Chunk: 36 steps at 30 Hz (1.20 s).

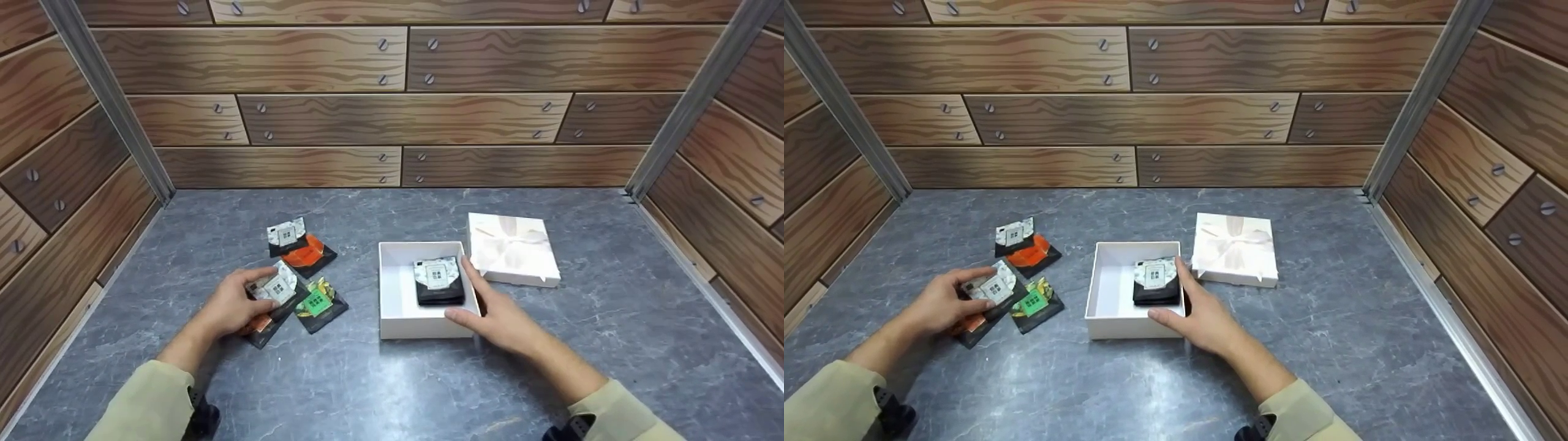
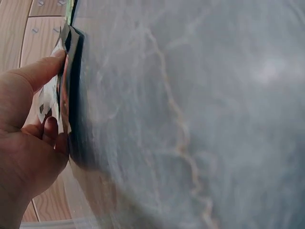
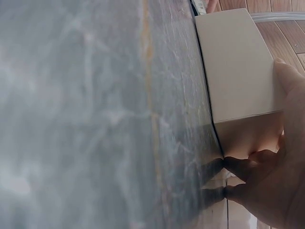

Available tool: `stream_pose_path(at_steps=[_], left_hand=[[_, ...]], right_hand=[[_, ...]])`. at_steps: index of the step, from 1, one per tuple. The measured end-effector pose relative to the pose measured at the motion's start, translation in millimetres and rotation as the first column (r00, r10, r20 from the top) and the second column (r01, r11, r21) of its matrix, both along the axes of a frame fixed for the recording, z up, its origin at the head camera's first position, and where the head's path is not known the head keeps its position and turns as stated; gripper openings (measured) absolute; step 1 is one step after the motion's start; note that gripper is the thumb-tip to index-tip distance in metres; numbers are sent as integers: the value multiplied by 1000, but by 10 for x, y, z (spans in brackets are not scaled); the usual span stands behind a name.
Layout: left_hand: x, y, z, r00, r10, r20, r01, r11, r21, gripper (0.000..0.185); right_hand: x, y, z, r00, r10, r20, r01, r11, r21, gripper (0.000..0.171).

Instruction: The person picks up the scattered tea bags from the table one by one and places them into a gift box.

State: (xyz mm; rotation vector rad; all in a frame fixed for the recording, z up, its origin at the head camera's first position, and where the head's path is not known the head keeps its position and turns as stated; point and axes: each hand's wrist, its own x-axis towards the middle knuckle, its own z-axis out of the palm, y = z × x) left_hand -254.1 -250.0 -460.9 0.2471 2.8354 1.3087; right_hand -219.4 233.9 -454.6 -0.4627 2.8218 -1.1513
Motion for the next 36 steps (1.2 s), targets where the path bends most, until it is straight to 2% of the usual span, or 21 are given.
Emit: stream_pose_path(at_steps=[7,14,19,25,29,36], left_hand=[[12,1,135,1000,4,-15,-3,999,32,57],[7,63,307,998,16,-68,-5,987,163,45],[3,126,468,995,38,-98,-20,985,174,39],[-8,240,663,982,57,-182,-20,981,195,26],[-3,347,765,978,60,-197,-13,973,232,19],[-28,533,910,976,35,-213,27,960,279,18]], right_hand=[[-5,-11,-7,1000,1,1,-1,1000,0,101],[-7,-19,-2,1000,0,-5,0,1000,6,102],[-10,-17,3,1000,2,-6,-2,1000,6,101],[-11,-11,5,1000,-2,1,2,1000,5,102],[-10,-11,-1,1000,-2,-2,2,1000,-8,102],[-11,-7,-10,1000,2,-10,-2,1000,-16,102]])
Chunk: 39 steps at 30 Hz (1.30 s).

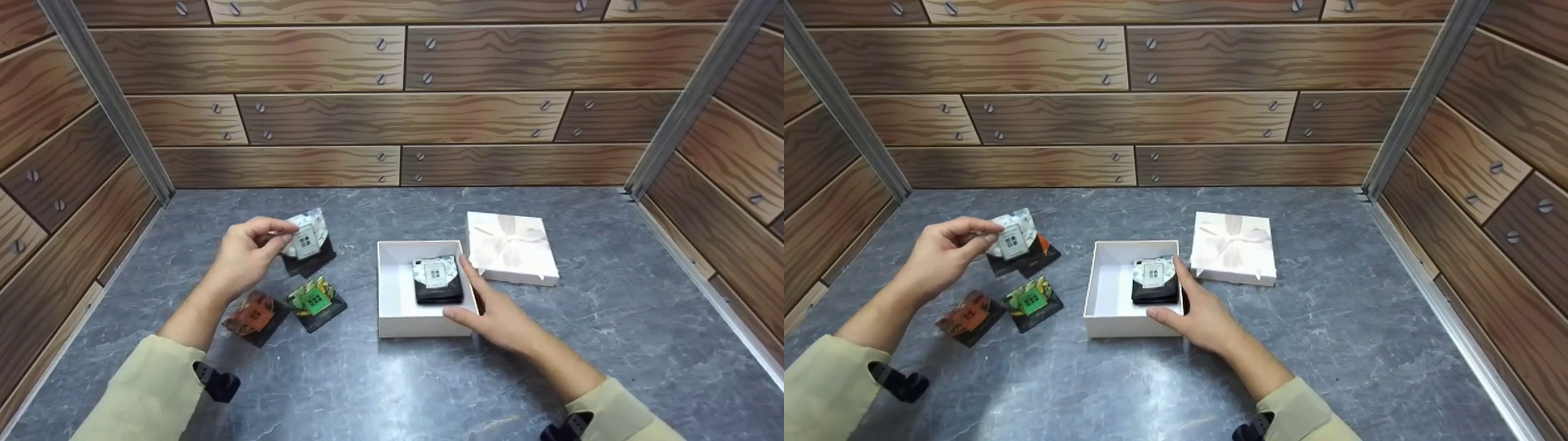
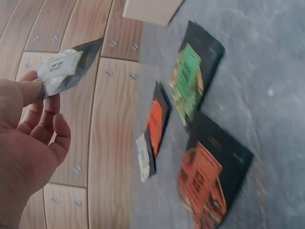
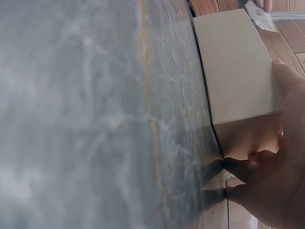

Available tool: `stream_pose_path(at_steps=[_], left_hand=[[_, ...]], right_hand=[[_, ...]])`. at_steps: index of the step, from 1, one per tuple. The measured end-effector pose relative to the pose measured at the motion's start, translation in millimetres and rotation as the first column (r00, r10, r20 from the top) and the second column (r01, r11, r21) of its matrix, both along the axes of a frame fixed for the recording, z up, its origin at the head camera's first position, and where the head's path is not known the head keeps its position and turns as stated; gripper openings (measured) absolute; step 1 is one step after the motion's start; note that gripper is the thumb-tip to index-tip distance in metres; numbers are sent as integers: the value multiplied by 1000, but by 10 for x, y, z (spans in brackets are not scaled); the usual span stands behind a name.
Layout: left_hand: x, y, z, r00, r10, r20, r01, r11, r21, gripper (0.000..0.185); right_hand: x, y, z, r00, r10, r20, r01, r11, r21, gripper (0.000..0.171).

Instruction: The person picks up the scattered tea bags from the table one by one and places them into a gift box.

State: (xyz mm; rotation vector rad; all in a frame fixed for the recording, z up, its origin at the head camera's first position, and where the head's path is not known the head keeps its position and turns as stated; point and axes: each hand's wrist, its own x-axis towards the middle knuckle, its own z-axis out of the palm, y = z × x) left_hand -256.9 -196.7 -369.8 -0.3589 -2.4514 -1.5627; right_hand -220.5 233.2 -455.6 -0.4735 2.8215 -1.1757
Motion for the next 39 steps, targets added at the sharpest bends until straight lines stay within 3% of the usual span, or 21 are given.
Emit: stream_pose_path(at_steps=[10,16,24,31,39], left_hand=[[-36,322,93,998,-57,23,56,995,78,20],[-82,579,116,996,-82,-28,83,994,76,20],[-109,875,123,988,-156,7,155,986,69,40],[-129,1144,66,977,-209,30,207,976,61,42],[-140,1447,-104,965,-231,123,230,973,24,35]], right_hand=[[4,0,-8,1000,4,0,-4,1000,0,102],[4,-4,-20,1000,3,-1,-3,1000,-6,101],[14,-8,-7,1000,5,8,-5,1000,-14,101],[11,-4,18,1000,-3,9,3,1000,10,102],[8,4,12,1000,-4,13,4,1000,7,103]])
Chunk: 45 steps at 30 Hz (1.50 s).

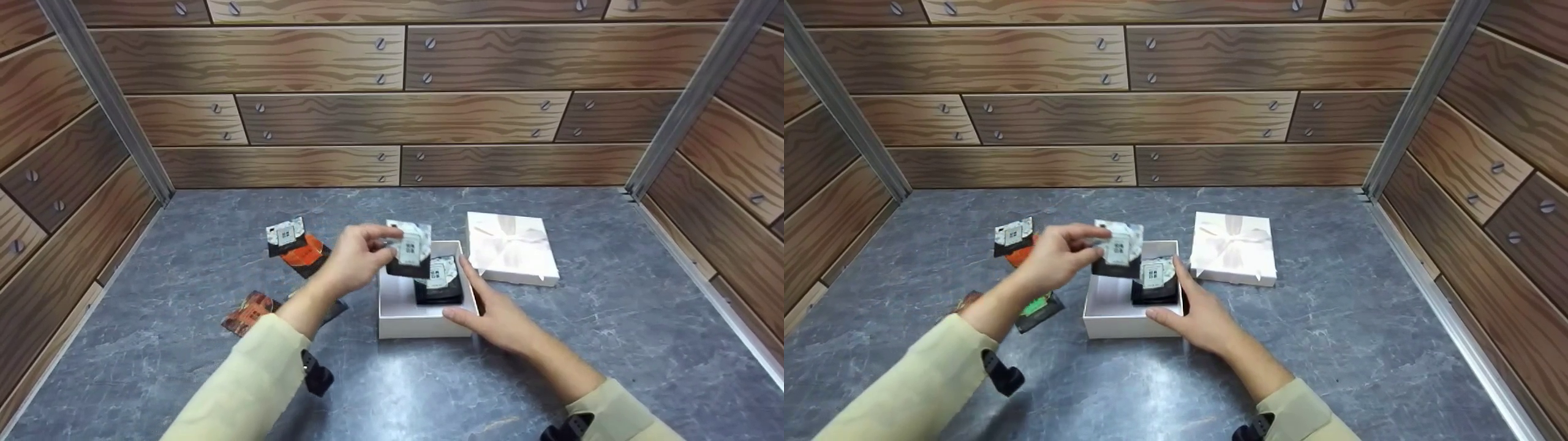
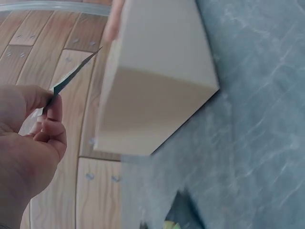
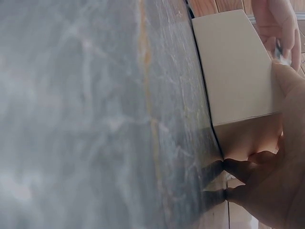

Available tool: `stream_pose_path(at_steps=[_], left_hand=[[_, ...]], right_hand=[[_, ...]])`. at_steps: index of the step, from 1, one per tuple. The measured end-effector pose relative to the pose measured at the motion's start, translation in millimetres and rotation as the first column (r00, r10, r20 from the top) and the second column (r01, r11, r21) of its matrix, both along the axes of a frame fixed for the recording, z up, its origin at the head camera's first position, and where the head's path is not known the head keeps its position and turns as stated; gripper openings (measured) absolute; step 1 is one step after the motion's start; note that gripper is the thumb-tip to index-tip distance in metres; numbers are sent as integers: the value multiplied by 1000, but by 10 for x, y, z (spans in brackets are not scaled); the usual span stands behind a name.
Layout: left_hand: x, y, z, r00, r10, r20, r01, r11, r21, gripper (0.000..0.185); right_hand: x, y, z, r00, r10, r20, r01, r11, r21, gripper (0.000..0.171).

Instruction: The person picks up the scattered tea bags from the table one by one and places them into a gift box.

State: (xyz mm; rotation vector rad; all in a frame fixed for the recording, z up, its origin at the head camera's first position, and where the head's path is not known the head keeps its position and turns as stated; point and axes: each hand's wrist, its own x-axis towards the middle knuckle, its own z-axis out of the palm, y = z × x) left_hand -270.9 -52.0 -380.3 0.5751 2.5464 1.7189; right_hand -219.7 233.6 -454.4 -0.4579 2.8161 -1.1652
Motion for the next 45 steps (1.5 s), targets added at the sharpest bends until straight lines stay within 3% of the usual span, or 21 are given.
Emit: stream_pose_path(at_steps=[8,13,22,29,34,38,45], left_hand=[[-54,208,-183,1000,-12,9,12,998,-59,33],[-76,283,-200,998,-35,53,40,994,-101,35],[-87,404,-220,992,-106,64,116,978,-176,43],[-136,484,-244,988,-152,-25,136,938,-318,37],[-155,519,-244,986,-152,-70,109,898,-426,14],[-154,543,-245,986,-143,-88,83,870,-485,14],[-146,575,-246,993,-112,-47,75,867,-493,13]], right_hand=[[1,7,-10,1000,3,-4,-3,1000,-11,101],[0,10,-11,1000,7,5,-7,1000,-12,103],[-4,4,-11,1000,10,19,-10,1000,-2,102],[-4,1,-10,1000,3,25,-3,1000,-17,103],[0,1,-11,1000,2,31,-1,1000,-30,104],[3,-2,-9,1000,5,23,-4,999,-32,103],[-1,3,1,1000,-1,-2,1,1000,0,99]])
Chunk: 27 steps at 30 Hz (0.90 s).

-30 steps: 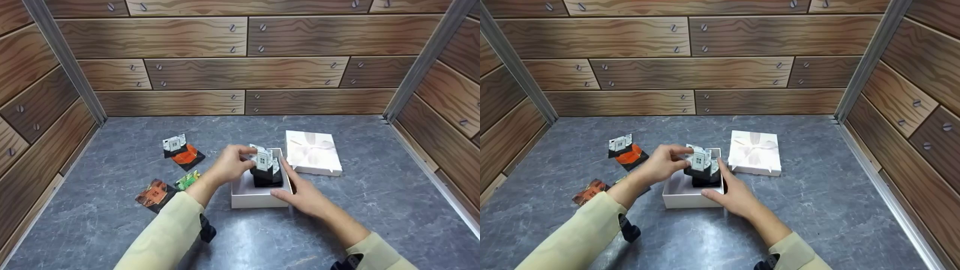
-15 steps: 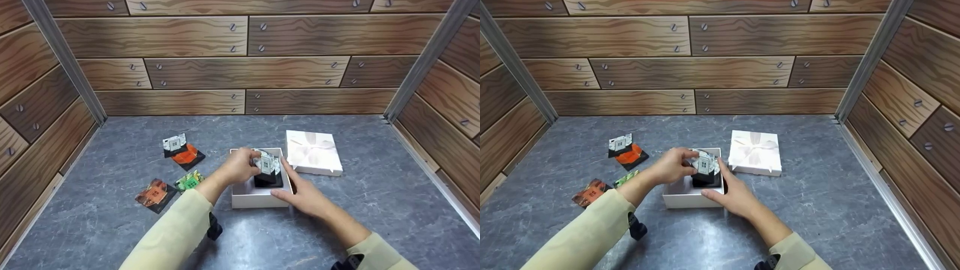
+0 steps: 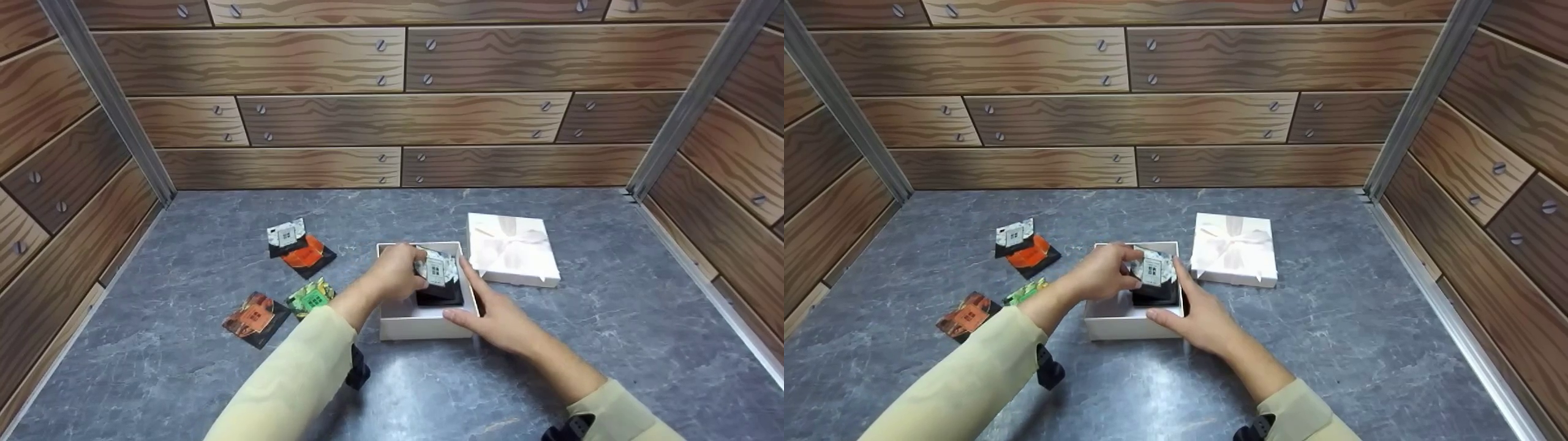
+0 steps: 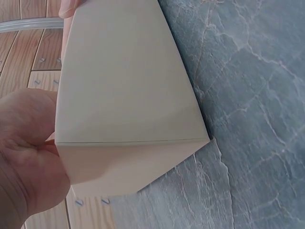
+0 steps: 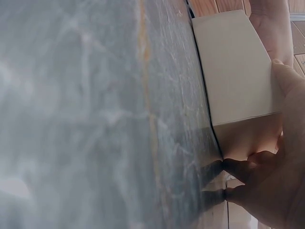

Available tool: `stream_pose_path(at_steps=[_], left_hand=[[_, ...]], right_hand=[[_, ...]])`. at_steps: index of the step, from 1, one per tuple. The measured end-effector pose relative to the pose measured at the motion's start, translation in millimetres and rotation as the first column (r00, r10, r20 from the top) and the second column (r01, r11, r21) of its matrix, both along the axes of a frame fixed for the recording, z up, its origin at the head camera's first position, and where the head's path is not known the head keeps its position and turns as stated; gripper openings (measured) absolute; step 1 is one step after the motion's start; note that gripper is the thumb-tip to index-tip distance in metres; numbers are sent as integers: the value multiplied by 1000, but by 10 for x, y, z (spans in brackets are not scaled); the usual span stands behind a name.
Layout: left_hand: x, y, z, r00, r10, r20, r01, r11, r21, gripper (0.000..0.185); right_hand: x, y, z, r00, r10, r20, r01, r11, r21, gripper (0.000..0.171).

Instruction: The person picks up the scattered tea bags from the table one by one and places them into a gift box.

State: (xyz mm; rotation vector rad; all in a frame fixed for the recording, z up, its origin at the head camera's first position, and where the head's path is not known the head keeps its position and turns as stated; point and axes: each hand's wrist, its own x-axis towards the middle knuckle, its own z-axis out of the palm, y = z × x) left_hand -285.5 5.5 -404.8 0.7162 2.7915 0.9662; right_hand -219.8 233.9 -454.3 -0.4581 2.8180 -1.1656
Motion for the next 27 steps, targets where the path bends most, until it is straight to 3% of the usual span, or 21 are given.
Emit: stream_pose_path(at_steps=[7,18,27], left_hand=[[-13,16,19,998,23,65,-24,1000,5,36],[-9,85,-10,1000,19,19,-19,1000,-22,19],[6,71,42,999,14,32,-11,996,-92,37]], right_hand=[[-3,3,4,1000,5,7,-5,1000,-5,100],[-7,0,-7,1000,3,-1,-3,1000,-2,99],[-7,3,-8,1000,-2,-3,2,1000,2,99]])
